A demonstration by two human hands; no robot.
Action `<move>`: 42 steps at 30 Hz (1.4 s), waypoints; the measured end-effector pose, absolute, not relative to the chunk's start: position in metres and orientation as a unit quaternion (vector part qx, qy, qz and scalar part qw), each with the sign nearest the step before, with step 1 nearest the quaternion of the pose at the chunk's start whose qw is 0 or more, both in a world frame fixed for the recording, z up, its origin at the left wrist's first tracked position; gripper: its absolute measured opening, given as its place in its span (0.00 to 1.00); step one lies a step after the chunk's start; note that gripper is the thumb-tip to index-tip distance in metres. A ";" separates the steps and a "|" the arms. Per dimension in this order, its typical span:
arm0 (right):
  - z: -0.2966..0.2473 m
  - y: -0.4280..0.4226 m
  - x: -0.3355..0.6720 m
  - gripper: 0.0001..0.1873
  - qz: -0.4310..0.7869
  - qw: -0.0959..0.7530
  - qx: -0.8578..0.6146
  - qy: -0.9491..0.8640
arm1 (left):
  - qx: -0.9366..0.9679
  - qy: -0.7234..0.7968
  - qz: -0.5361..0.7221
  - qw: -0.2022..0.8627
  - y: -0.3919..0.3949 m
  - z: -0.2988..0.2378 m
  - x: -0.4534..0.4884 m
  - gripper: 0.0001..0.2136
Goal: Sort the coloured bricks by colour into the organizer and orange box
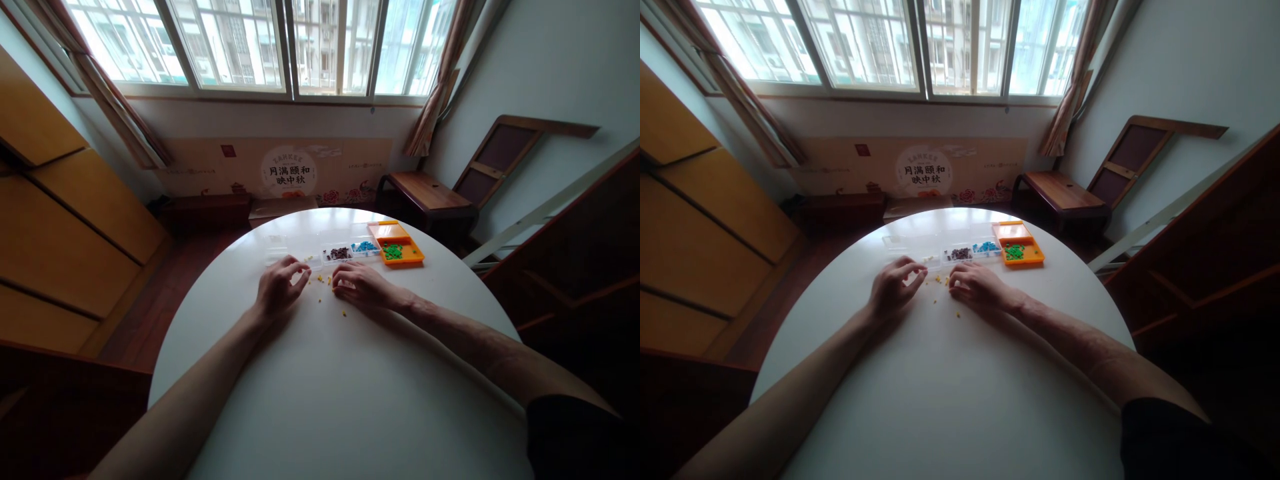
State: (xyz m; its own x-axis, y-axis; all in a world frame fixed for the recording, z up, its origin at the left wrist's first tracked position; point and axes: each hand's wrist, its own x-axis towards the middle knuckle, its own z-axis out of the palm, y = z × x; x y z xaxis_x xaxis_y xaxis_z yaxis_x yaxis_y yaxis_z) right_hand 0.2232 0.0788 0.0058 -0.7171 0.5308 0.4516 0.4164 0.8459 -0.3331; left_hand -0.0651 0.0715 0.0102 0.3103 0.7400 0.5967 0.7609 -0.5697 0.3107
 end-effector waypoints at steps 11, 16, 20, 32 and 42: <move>0.017 0.106 0.212 0.07 0.109 0.302 -0.239 -0.916 | -0.831 -0.439 -0.341 0.017 0.071 0.005 -0.067 0.10; 0.024 0.112 0.203 0.07 0.113 0.333 -0.272 -0.896 | -0.840 -0.431 -0.330 0.015 0.072 0.007 -0.067 0.09; 0.026 0.118 0.186 0.07 0.099 0.363 -0.343 -0.861 | -0.844 -0.425 -0.327 0.017 0.072 0.008 -0.067 0.11; 0.030 0.128 0.165 0.06 0.106 0.330 -0.410 -0.844 | -0.832 -0.441 -0.337 0.029 0.070 0.006 -0.068 0.08; 0.030 0.103 0.227 0.04 0.163 0.229 -0.266 -0.922 | -0.882 -0.366 -0.295 0.015 0.077 -0.002 -0.069 0.08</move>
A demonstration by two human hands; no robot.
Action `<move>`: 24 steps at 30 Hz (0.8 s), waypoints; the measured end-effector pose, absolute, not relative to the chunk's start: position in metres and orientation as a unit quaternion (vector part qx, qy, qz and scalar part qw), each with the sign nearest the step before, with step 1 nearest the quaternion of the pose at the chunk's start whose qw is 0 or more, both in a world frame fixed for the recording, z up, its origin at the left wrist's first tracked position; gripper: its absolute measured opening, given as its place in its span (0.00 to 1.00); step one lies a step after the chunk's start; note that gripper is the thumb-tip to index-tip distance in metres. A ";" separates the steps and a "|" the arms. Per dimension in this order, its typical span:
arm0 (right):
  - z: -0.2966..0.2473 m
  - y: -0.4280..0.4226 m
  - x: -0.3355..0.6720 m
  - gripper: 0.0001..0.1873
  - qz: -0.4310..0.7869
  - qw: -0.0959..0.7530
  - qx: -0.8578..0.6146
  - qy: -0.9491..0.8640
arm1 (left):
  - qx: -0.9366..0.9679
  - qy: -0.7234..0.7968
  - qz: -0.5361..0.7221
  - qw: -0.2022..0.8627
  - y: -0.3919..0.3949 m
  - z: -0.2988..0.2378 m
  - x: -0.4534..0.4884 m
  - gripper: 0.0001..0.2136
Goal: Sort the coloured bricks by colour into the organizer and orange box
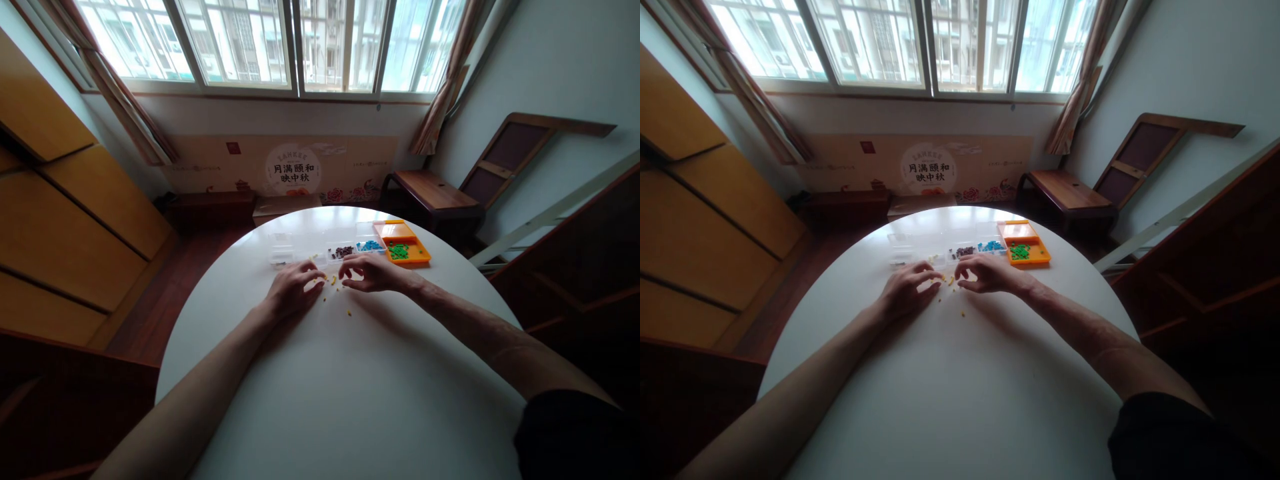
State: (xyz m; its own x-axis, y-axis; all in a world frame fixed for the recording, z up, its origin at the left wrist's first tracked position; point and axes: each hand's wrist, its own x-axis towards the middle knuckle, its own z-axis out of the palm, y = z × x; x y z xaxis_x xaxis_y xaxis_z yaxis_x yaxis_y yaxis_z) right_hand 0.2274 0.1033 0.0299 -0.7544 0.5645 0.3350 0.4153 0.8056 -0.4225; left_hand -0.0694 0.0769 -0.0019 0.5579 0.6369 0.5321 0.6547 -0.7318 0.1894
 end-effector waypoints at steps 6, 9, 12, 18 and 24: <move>0.021 0.098 0.225 0.03 0.144 0.220 -0.268 -0.927 | -0.867 -0.390 -0.310 0.018 0.078 0.001 -0.071 0.09; 0.016 0.098 0.224 0.03 0.137 0.229 -0.272 -0.924 | -0.871 -0.387 -0.303 0.022 0.078 0.000 -0.071 0.09; 0.012 0.097 0.226 0.03 0.125 0.234 -0.275 -0.924 | -0.872 -0.386 -0.299 0.024 0.079 -0.001 -0.071 0.09; 0.016 0.103 0.222 0.07 0.108 0.271 -0.300 -0.908 | -0.877 -0.378 -0.297 0.017 0.078 -0.001 -0.068 0.09; 0.021 0.132 0.182 0.06 0.113 0.321 -0.361 -0.868 | -0.865 -0.381 -0.323 0.039 0.076 -0.001 -0.069 0.07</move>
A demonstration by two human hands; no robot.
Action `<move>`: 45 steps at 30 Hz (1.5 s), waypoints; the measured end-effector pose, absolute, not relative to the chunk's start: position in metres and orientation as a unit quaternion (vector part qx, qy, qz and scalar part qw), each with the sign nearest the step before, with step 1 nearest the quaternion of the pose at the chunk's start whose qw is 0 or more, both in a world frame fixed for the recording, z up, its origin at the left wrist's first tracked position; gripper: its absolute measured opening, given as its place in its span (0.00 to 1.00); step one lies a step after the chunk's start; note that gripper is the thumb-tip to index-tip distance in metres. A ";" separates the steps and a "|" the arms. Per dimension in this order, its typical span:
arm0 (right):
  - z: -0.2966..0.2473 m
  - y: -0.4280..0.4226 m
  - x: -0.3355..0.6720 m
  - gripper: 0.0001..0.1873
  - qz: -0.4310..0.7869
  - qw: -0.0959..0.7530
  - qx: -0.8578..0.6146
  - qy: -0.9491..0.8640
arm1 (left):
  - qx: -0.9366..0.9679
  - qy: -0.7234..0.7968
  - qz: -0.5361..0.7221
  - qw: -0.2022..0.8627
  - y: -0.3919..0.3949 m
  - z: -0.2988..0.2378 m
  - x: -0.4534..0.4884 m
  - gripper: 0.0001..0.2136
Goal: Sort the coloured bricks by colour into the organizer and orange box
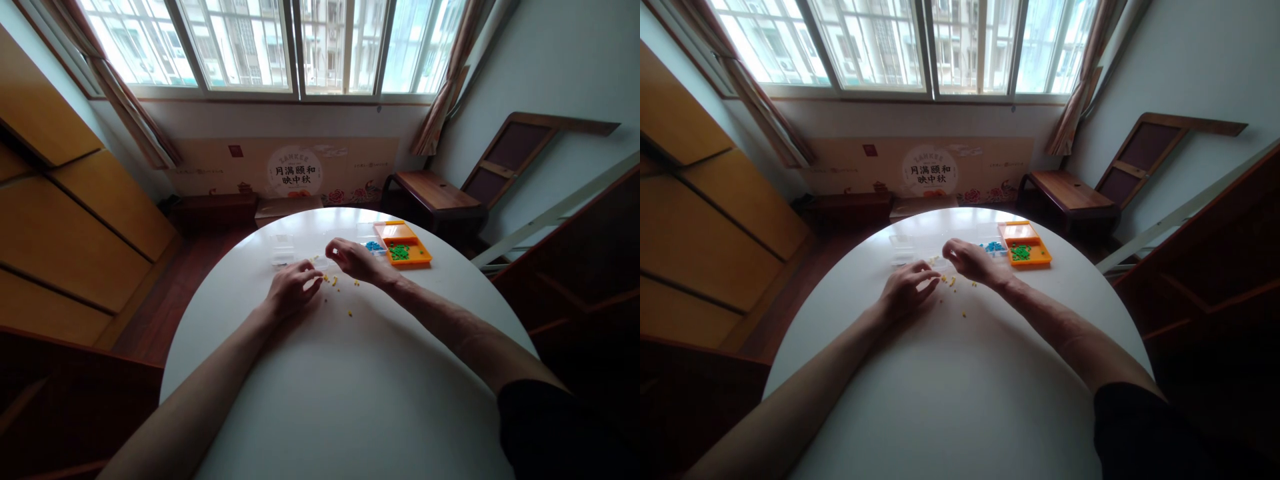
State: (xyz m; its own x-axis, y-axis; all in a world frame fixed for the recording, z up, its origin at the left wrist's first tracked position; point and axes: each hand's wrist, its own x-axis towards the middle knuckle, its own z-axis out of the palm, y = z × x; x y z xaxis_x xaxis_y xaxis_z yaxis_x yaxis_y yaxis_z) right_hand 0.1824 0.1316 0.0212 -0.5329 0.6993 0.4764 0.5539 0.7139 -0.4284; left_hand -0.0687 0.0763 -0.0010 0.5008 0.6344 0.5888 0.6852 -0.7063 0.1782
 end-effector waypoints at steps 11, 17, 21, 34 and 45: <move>0.015 0.136 0.172 0.11 0.086 0.322 -0.363 -0.870 | -0.863 -0.397 -0.312 0.037 0.075 -0.003 -0.064 0.07; 0.020 0.122 0.198 0.06 0.068 0.339 -0.319 -0.882 | -0.880 -0.387 -0.271 0.039 0.078 -0.002 -0.064 0.13; 0.021 0.110 0.209 0.05 0.065 0.296 -0.299 -0.905 | -0.892 -0.376 -0.250 0.036 0.083 -0.002 -0.067 0.13; 0.005 0.112 0.210 0.05 0.064 0.256 -0.279 -0.923 | -0.888 -0.381 -0.256 0.035 0.083 0.000 -0.067 0.08; 0.019 0.110 0.201 0.05 0.083 0.309 -0.310 -0.895 | -0.793 -0.482 -0.371 0.032 0.083 0.013 -0.064 0.10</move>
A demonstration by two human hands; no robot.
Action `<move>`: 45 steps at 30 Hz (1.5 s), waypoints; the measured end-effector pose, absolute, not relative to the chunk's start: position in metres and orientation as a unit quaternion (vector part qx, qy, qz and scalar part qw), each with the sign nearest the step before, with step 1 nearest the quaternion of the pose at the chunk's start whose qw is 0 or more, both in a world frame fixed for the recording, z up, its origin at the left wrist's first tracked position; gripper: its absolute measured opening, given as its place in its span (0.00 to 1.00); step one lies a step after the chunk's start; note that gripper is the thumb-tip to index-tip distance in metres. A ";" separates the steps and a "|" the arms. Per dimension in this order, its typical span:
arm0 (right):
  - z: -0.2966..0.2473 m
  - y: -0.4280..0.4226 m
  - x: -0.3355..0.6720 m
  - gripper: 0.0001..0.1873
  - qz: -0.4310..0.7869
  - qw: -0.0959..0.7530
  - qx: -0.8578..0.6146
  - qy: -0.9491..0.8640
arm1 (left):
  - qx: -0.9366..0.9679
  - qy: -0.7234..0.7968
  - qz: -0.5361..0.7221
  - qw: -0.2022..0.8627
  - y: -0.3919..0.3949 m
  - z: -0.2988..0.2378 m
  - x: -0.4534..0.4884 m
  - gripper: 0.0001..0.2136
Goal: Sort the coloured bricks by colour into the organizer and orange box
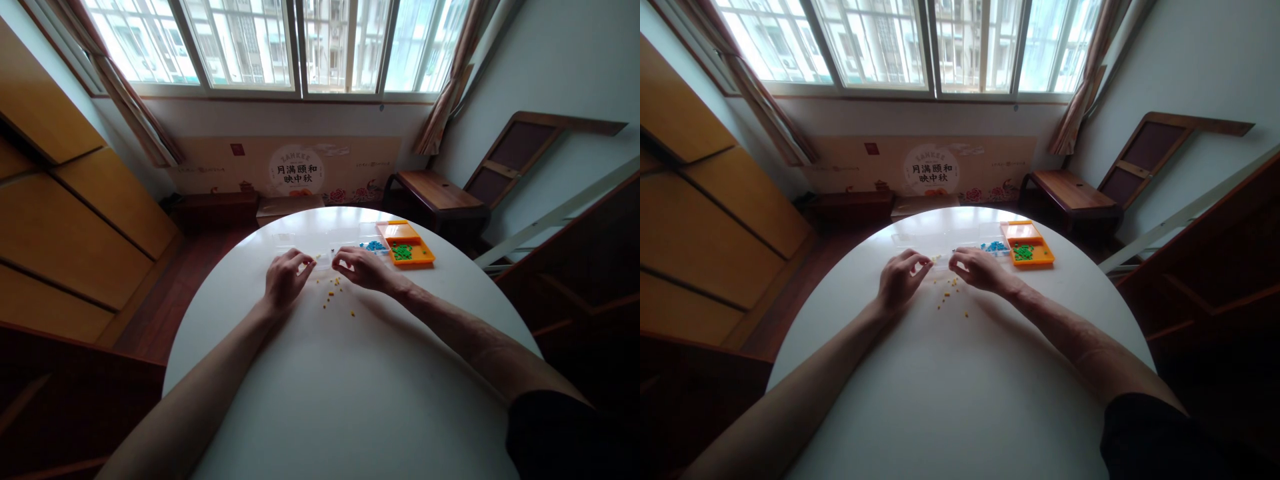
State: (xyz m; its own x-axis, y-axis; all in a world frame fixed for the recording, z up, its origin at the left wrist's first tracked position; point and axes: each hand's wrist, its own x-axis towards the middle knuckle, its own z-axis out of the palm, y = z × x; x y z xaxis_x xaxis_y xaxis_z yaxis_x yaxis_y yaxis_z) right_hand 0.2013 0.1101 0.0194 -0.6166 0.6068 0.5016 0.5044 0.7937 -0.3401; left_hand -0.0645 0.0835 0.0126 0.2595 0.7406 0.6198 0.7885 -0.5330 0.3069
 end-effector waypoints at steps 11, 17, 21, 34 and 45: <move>0.009 0.121 0.193 0.08 0.184 0.366 -0.308 -0.859 | -0.785 -0.497 -0.367 0.050 0.091 0.003 -0.069 0.10; 0.011 0.125 0.190 0.09 0.187 0.372 -0.315 -0.853 | -0.786 -0.493 -0.370 0.052 0.088 0.003 -0.066 0.10; 0.015 0.127 0.183 0.06 0.144 0.371 -0.336 -0.854 | -0.787 -0.491 -0.369 0.059 0.086 0.004 -0.065 0.10; 0.012 0.123 0.210 0.07 0.127 0.325 -0.302 -0.887 | -0.824 -0.442 -0.353 0.026 0.082 0.005 -0.067 0.08; 0.010 0.106 0.224 0.06 0.128 0.283 -0.271 -0.911 | -0.898 -0.352 -0.264 -0.007 0.080 -0.001 -0.060 0.12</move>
State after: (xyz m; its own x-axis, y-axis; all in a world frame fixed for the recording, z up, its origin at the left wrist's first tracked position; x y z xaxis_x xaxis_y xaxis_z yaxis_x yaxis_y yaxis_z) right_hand 0.2244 0.1063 0.0099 -0.6935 0.5663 0.4454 0.4214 0.8202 -0.3868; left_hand -0.0601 0.0801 -0.0011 0.6119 0.6364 0.4695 0.6289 -0.7516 0.1991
